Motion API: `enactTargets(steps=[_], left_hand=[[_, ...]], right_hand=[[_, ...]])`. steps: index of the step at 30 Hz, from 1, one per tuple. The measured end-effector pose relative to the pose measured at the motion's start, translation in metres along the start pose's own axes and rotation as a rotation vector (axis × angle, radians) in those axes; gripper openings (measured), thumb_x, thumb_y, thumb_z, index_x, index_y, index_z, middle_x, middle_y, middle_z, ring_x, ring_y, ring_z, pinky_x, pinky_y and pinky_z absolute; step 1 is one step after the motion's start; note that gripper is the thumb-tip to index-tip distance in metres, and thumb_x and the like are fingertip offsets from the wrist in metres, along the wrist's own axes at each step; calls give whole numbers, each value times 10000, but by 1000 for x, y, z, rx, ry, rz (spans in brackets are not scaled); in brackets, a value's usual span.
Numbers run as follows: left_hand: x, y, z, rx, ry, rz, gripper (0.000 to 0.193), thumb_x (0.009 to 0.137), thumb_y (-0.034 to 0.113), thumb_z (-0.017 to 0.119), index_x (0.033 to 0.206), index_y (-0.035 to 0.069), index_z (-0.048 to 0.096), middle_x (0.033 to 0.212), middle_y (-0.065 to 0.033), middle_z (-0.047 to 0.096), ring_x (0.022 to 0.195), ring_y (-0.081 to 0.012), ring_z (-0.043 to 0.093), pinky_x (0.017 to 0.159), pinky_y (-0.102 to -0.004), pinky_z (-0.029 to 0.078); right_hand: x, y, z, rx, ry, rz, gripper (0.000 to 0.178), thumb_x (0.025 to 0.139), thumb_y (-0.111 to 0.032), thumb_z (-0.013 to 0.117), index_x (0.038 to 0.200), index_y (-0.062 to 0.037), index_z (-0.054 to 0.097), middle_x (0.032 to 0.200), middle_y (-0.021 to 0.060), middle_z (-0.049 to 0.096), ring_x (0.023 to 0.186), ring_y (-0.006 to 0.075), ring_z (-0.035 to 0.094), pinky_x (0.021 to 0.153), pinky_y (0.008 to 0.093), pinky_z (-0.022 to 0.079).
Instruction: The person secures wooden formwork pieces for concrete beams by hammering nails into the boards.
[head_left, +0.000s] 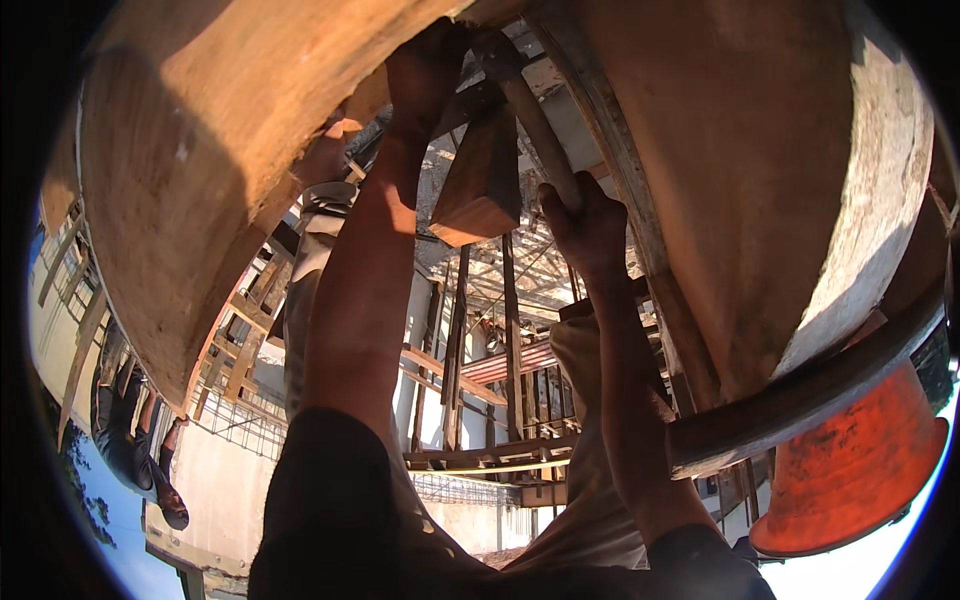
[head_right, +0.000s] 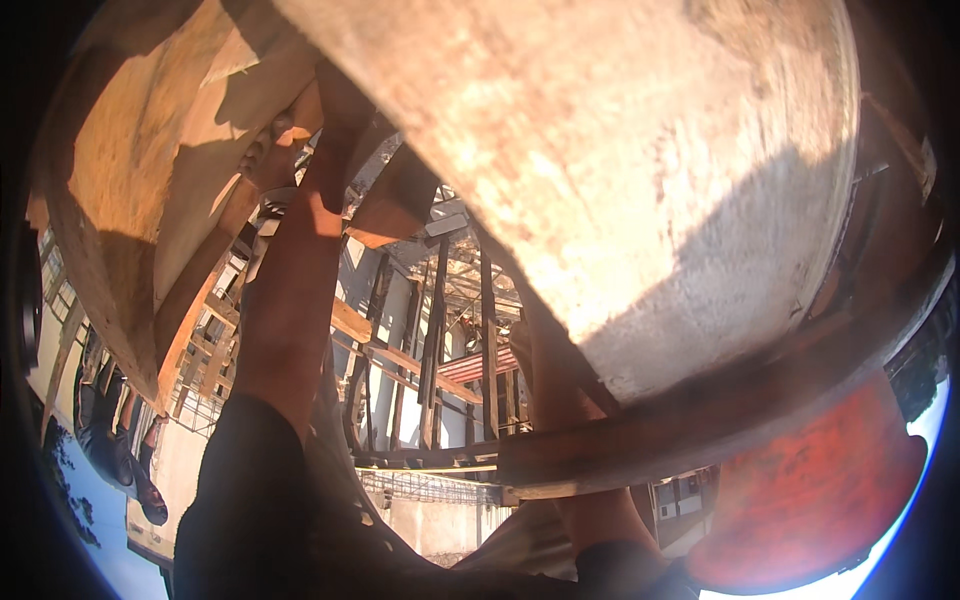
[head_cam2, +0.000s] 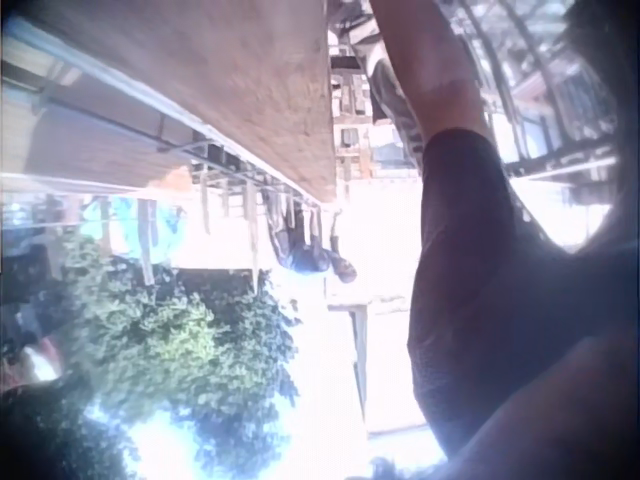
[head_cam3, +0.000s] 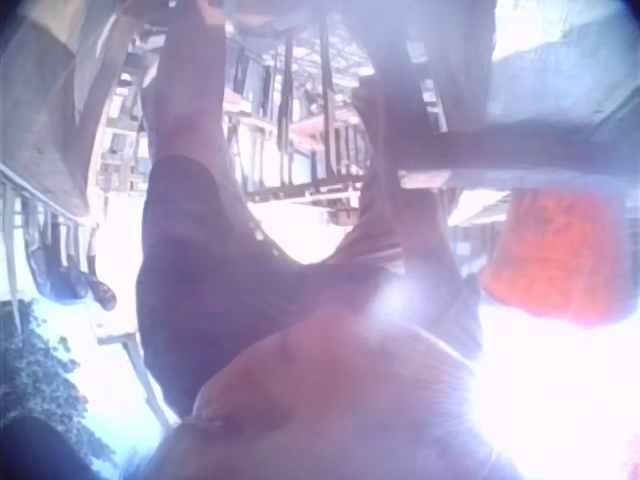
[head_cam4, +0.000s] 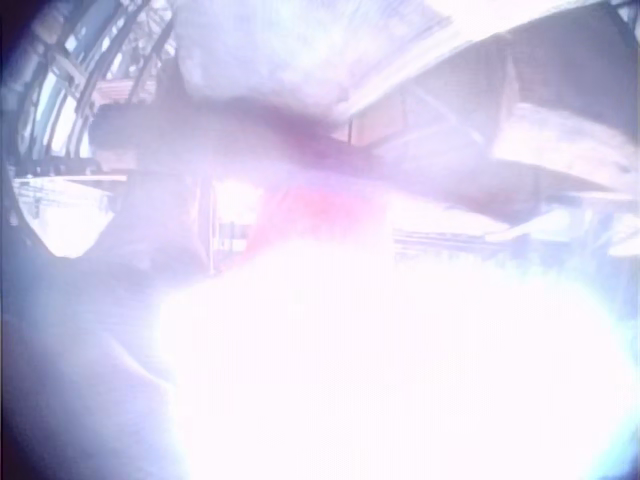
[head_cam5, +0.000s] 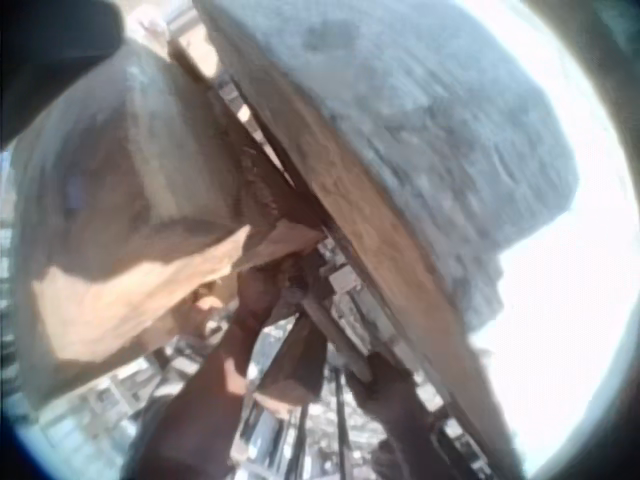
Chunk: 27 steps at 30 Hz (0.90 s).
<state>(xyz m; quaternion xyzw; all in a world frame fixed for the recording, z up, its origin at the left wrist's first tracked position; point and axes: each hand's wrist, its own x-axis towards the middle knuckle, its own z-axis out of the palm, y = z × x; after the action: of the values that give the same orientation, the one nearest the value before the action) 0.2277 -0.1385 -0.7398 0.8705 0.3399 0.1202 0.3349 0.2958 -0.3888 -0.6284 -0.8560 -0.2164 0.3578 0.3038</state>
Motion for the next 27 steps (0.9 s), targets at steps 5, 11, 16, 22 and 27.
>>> enactTargets(steps=[5, 11, 16, 22, 27], left_hand=[[-1, -48, 22, 222, 377, 169, 141, 861, 206, 664, 934, 86, 669, 773, -138, 668, 717, -351, 679, 652, -409, 540], [4, -35, 13, -130, 237, 17, 220, 856, 183, 662, 1014, 31, 689, 781, -178, 681, 724, -379, 682, 676, -430, 554], [-4, -38, 8, -137, 223, 6, 209, 860, 171, 659, 1009, 29, 696, 794, -178, 687, 745, -370, 687, 689, -424, 554], [3, -30, 13, -159, 204, 8, 195, 866, 157, 655, 1004, 27, 704, 810, -178, 695, 770, -358, 693, 705, -417, 555], [-4, -30, 11, -173, 184, -4, 185, 871, 145, 652, 1000, 25, 711, 823, -178, 701, 791, -349, 698, 718, -411, 556]], right_hand=[[11, -33, 0, 142, 31, -203, 189, 886, -240, 740, 908, -78, 645, 647, 102, 653, 580, 236, 683, 541, 345, 528], [45, -26, 2, -218, -106, -44, 193, 864, -248, 724, 922, -90, 627, 689, 145, 666, 663, 334, 700, 567, 416, 547], [30, -34, -1, -157, -80, -154, 220, 874, -279, 708, 932, -87, 616, 685, 156, 663, 675, 361, 695, 594, 453, 554], [45, -25, 1, -315, -132, 34, 224, 859, -279, 712, 928, -85, 625, 708, 156, 672, 684, 379, 694, 604, 458, 563], [31, -25, -5, -200, -49, -198, 199, 876, -267, 686, 916, -83, 623, 706, 176, 669, 673, 394, 682, 597, 460, 556]])
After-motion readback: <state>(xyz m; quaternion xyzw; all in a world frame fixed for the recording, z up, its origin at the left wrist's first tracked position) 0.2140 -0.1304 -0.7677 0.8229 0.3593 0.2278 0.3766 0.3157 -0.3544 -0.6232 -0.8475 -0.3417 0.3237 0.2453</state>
